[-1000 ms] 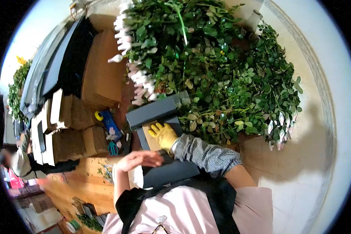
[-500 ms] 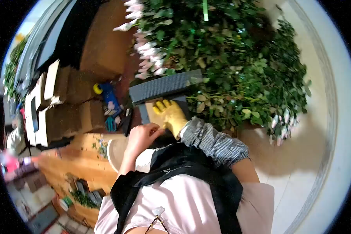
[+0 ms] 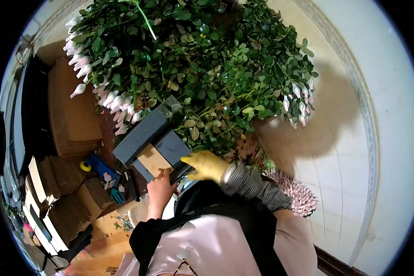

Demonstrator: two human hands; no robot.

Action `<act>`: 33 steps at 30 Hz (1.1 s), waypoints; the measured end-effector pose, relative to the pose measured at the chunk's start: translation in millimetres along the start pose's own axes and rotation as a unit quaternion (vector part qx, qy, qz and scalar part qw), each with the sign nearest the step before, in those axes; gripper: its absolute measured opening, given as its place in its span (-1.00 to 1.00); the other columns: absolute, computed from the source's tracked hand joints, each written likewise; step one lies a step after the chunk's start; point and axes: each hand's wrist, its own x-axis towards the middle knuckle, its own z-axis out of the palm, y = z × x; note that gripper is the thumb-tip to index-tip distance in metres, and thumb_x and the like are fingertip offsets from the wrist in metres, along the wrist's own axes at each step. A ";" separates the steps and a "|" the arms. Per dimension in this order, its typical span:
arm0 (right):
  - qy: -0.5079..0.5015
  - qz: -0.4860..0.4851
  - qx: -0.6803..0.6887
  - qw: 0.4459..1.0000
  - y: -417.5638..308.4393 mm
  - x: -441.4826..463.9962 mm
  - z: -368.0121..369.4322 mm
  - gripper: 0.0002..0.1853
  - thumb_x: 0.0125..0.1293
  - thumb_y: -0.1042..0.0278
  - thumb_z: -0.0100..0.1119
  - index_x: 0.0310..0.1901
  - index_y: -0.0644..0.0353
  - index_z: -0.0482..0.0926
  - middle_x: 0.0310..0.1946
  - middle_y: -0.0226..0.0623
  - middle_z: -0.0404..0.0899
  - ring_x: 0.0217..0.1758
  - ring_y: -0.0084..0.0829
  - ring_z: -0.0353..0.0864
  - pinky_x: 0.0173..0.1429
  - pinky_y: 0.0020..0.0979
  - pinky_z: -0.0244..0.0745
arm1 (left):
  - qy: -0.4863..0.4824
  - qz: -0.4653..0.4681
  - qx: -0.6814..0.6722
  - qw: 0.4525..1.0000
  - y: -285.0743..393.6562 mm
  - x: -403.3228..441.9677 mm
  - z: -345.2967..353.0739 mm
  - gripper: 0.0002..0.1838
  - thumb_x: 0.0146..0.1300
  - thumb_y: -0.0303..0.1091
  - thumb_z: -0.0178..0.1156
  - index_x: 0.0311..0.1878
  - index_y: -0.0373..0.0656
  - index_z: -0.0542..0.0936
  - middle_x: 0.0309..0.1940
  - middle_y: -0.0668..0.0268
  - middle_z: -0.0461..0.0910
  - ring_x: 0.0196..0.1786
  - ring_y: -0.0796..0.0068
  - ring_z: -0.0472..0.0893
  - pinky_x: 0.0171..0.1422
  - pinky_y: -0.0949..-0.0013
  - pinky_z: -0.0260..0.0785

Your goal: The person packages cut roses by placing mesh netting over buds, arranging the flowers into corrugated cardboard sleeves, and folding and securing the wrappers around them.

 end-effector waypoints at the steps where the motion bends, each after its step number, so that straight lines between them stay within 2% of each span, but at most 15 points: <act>1: 0.026 0.034 -0.095 0.995 -6.3 -0.7 11.3 -0.43 0.20 0.04 0.36 0.19 0.12 0.55 0.00 -0.13 0.64 0.09 -0.14 0.61 0.15 -0.16 0.50 | 0.011 -0.005 -0.005 1.000 1.0 -2.4 -1.4 -0.31 -0.01 -0.07 0.50 0.20 -0.08 0.51 0.19 -0.04 0.56 -0.21 0.13 0.75 -0.20 0.23 0.60; 4: -0.039 0.050 -0.170 0.983 -10.0 14.3 12.7 -0.53 0.15 0.02 0.38 0.01 0.11 0.60 -0.20 -0.19 0.69 -0.10 -0.17 0.68 0.04 -0.18 0.51 | 0.041 -0.042 -0.005 0.998 8.7 -4.3 -1.9 -0.39 -0.03 -0.15 0.51 0.12 -0.08 0.54 0.19 0.04 0.57 -0.19 0.14 0.74 -0.15 0.24 0.60; 6: 0.004 -0.003 -0.141 0.990 3.3 9.8 15.7 -0.57 0.14 0.07 0.40 -0.01 0.09 0.59 -0.29 -0.20 0.68 -0.17 -0.16 0.68 -0.02 -0.18 0.52 | 0.044 -0.071 -0.048 0.995 9.4 -6.1 -0.6 -0.43 -0.04 -0.20 0.50 0.07 -0.09 0.57 0.14 0.12 0.61 -0.17 0.14 0.73 -0.12 0.24 0.60; 9: 0.093 -0.138 0.010 0.986 14.5 1.6 2.4 -0.47 0.17 0.23 0.38 0.20 0.07 0.53 -0.32 -0.17 0.63 -0.14 -0.13 0.65 -0.01 -0.14 0.53 | 0.048 -0.106 -0.064 0.991 19.2 -8.5 -6.2 -0.47 -0.06 -0.27 0.49 0.05 -0.08 0.59 -0.04 0.18 0.68 -0.13 0.10 0.71 -0.05 0.16 0.57; 10: 0.041 -0.149 0.079 0.985 20.4 -3.7 -11.3 -0.42 0.26 0.21 0.33 0.32 0.06 0.46 -0.10 -0.05 0.64 0.01 -0.09 0.63 0.11 -0.14 0.53 | 0.054 -0.112 -0.068 0.990 17.9 -7.4 -2.4 -0.47 -0.06 -0.27 0.49 0.04 -0.08 0.60 -0.09 0.18 0.70 -0.12 0.09 0.71 -0.04 0.14 0.57; 12: 0.083 -0.219 0.274 0.933 42.0 -6.1 -26.0 -0.43 0.34 0.17 0.26 0.36 0.04 0.41 0.11 -0.06 0.61 0.17 -0.15 0.61 0.27 -0.18 0.50 | 0.067 -0.115 -0.069 0.989 16.8 -7.8 -1.3 -0.47 -0.08 -0.26 0.50 0.03 -0.06 0.62 -0.15 0.19 0.72 -0.09 0.08 0.70 -0.01 0.12 0.56; 14: 0.144 -0.172 0.308 0.925 73.0 -20.8 -68.8 -0.45 0.39 0.17 0.22 0.37 0.03 0.39 0.30 -0.12 0.50 0.33 -0.17 0.51 0.43 -0.23 0.39 | 0.060 -0.131 -0.074 0.987 19.6 -7.2 -1.4 -0.48 -0.06 -0.26 0.50 0.04 -0.06 0.63 -0.11 0.18 0.72 -0.07 0.08 0.70 -0.01 0.13 0.56; 17: 0.357 0.007 0.256 0.898 153.0 -46.6 -145.8 -0.49 0.42 0.25 0.17 0.38 0.01 0.39 0.38 -0.16 0.42 0.41 -0.16 0.44 0.50 -0.19 0.30 | 0.057 -0.140 -0.057 0.987 21.6 -6.0 0.4 -0.47 -0.06 -0.27 0.52 0.06 -0.03 0.64 -0.08 0.20 0.72 -0.08 0.09 0.70 -0.02 0.13 0.55; 20: 0.587 0.151 0.068 0.793 268.2 -59.1 -218.8 -0.44 0.38 0.30 0.23 0.38 0.18 0.39 0.29 -0.06 0.51 0.33 -0.15 0.52 0.41 -0.24 0.41 | 0.053 -0.154 -0.076 0.984 36.1 -1.5 -18.1 -0.50 -0.06 -0.27 0.52 0.03 -0.01 0.67 -0.19 0.16 0.74 -0.16 0.10 0.72 -0.06 0.14 0.55; 21: 0.595 0.208 -0.066 0.773 312.8 -60.2 -238.0 -0.41 0.37 0.27 0.25 0.39 0.17 0.37 0.23 0.01 0.54 0.26 -0.11 0.56 0.33 -0.22 0.47 | 0.063 -0.155 -0.094 0.981 27.5 -2.3 -8.2 -0.52 -0.04 -0.28 0.51 0.04 0.03 0.68 -0.22 0.13 0.74 -0.16 0.12 0.73 -0.08 0.17 0.56; 24: 0.426 0.406 -0.217 0.779 381.4 -53.4 -269.2 -0.28 0.27 0.06 0.35 0.39 0.19 0.35 -0.03 0.02 0.67 -0.05 -0.05 0.68 0.04 -0.16 0.57 | 0.009 -0.200 -0.082 0.976 37.0 0.4 -21.1 -0.43 -0.05 -0.22 0.54 0.13 0.08 0.67 -0.23 0.14 0.76 -0.14 0.16 0.75 -0.01 0.18 0.57; 25: 0.295 0.480 -0.183 0.805 399.8 -45.1 -273.6 -0.28 0.27 0.06 0.33 0.40 0.18 0.35 0.02 -0.03 0.66 0.00 -0.08 0.68 0.07 -0.18 0.58 | -0.011 -0.220 -0.083 0.972 40.3 2.0 -25.9 -0.41 -0.05 -0.24 0.53 0.16 0.09 0.66 -0.24 0.14 0.76 -0.11 0.16 0.75 0.02 0.19 0.57; 28: 0.255 0.453 -0.223 0.824 483.7 -25.2 -258.2 -0.50 0.29 0.22 0.28 0.25 0.16 0.54 0.10 -0.08 0.64 0.13 -0.08 0.64 0.19 -0.20 0.55 | -0.009 -0.220 -0.085 0.972 36.3 -0.6 -23.6 -0.49 0.00 -0.25 0.48 0.11 0.11 0.67 -0.28 0.15 0.76 -0.16 0.16 0.74 -0.04 0.16 0.56; 32: 0.437 0.362 -0.247 0.785 456.9 -58.5 -281.7 -0.64 0.20 0.31 0.31 0.05 0.14 0.64 -0.04 -0.04 0.68 0.01 -0.07 0.67 0.10 -0.16 0.56 | 0.011 -0.206 -0.088 0.975 37.8 2.5 -19.8 -0.49 0.00 -0.24 0.48 0.10 0.05 0.67 -0.27 0.10 0.75 -0.14 0.16 0.75 -0.04 0.18 0.57; 33: 0.549 0.246 -0.299 0.741 424.1 -80.1 -297.9 -0.73 0.20 0.45 0.21 -0.05 0.08 0.69 -0.26 -0.09 0.71 -0.18 -0.06 0.70 -0.08 -0.19 0.60 | 0.014 -0.209 -0.093 0.973 36.3 0.7 -18.5 -0.49 0.00 -0.25 0.48 0.10 0.04 0.67 -0.28 0.11 0.75 -0.15 0.16 0.75 -0.03 0.18 0.57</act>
